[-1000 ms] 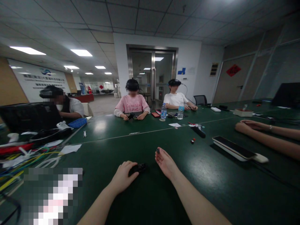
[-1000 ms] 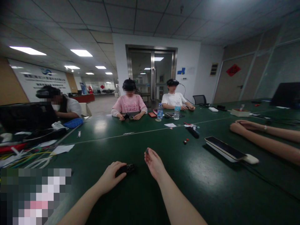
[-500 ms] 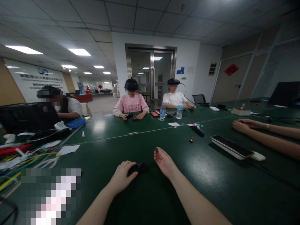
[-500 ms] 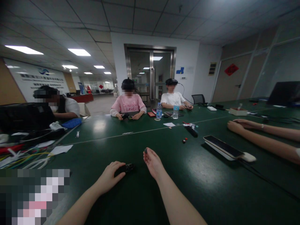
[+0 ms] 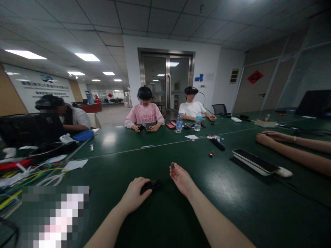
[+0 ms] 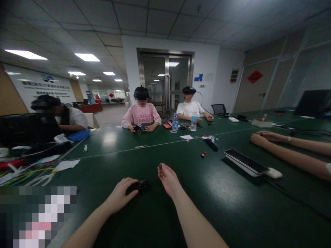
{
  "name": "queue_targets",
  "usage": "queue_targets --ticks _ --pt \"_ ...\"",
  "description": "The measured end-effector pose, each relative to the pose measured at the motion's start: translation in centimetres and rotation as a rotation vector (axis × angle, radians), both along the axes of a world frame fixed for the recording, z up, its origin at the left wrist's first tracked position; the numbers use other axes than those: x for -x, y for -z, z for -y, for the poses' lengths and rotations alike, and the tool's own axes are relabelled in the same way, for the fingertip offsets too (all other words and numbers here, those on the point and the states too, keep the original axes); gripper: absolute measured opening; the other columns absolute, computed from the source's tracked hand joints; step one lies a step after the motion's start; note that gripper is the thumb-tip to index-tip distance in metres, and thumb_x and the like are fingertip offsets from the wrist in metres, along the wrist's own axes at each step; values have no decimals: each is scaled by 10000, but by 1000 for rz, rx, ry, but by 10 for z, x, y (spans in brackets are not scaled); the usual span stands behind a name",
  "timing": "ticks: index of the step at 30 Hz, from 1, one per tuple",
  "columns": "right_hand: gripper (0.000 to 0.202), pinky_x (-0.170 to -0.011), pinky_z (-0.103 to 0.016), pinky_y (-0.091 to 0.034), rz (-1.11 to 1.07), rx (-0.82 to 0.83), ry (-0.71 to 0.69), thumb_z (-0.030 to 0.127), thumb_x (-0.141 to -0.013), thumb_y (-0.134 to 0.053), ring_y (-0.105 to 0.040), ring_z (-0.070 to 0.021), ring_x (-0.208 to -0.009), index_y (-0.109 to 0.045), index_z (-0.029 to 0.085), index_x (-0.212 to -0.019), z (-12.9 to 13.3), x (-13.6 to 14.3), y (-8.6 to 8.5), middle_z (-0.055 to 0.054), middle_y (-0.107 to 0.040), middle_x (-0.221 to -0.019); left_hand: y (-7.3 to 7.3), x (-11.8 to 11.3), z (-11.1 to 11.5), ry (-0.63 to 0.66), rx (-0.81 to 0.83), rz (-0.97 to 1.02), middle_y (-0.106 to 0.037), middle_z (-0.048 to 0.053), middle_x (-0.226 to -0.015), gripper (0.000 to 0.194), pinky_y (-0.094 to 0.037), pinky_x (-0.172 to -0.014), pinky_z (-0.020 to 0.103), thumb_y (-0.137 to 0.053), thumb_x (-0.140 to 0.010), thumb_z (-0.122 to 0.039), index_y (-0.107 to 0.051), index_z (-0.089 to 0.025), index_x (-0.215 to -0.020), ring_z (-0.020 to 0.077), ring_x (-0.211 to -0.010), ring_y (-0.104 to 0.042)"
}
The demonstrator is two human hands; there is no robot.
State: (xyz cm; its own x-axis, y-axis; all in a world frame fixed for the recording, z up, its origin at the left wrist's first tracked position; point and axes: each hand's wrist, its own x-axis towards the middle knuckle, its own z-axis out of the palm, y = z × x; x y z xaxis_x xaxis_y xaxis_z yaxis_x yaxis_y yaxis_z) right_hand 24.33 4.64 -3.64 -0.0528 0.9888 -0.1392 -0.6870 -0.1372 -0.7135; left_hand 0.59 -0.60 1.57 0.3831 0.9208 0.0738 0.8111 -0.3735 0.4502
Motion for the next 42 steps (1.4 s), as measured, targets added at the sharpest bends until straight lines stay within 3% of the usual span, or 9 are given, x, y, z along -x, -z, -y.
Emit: queue_targets --ticks 14,24,30,37,42 --pt "333 -806 -292 -462 113 -56 -23 337 -643 -751 -608 -173 -907 -672 197 -935 9 5 -10 -62 -680 -974 4 1 -2 10 -18 2 -554 41 -1176 429 -364 -940 365 -491 -833 -452 -524 -248 -1209 229 -1090 -477" --pt "376 -803 -303 -441 270 -107 -14 401 -625 -745 -585 -179 -927 -670 237 -955 13 13 -12 -46 -667 -1010 5 -1 0 9 -37 8 -568 44 -1134 399 -367 -917 361 -518 -819 -429 -548 -254 -1176 236 -1055 -484" --pt "393 -865 -344 -414 488 -233 -61 387 -626 -740 -585 -207 -952 -669 229 -979 20 23 -16 -50 -678 -985 5 -1 1 11 -36 10 -566 47 -1138 404 -360 -926 369 -524 -813 -432 -549 -253 -1174 242 -1061 -480" --pt "253 -885 -376 -378 867 -426 -127 340 -664 -700 -562 -222 -911 -705 266 -906 29 30 -19 -30 -660 -928 7 0 0 14 -43 12 -572 45 -1121 401 -364 -912 365 -531 -808 -434 -548 -256 -1167 243 -1052 -484" --pt "177 -950 -376 -314 915 -505 -125 294 -648 -715 -516 -230 -992 -717 294 -825 35 33 -22 -16 -640 -957 8 2 0 44 -72 27 -574 37 -1098 383 -375 -895 350 -538 -819 -418 -542 -262 -1168 226 -1031 -494"
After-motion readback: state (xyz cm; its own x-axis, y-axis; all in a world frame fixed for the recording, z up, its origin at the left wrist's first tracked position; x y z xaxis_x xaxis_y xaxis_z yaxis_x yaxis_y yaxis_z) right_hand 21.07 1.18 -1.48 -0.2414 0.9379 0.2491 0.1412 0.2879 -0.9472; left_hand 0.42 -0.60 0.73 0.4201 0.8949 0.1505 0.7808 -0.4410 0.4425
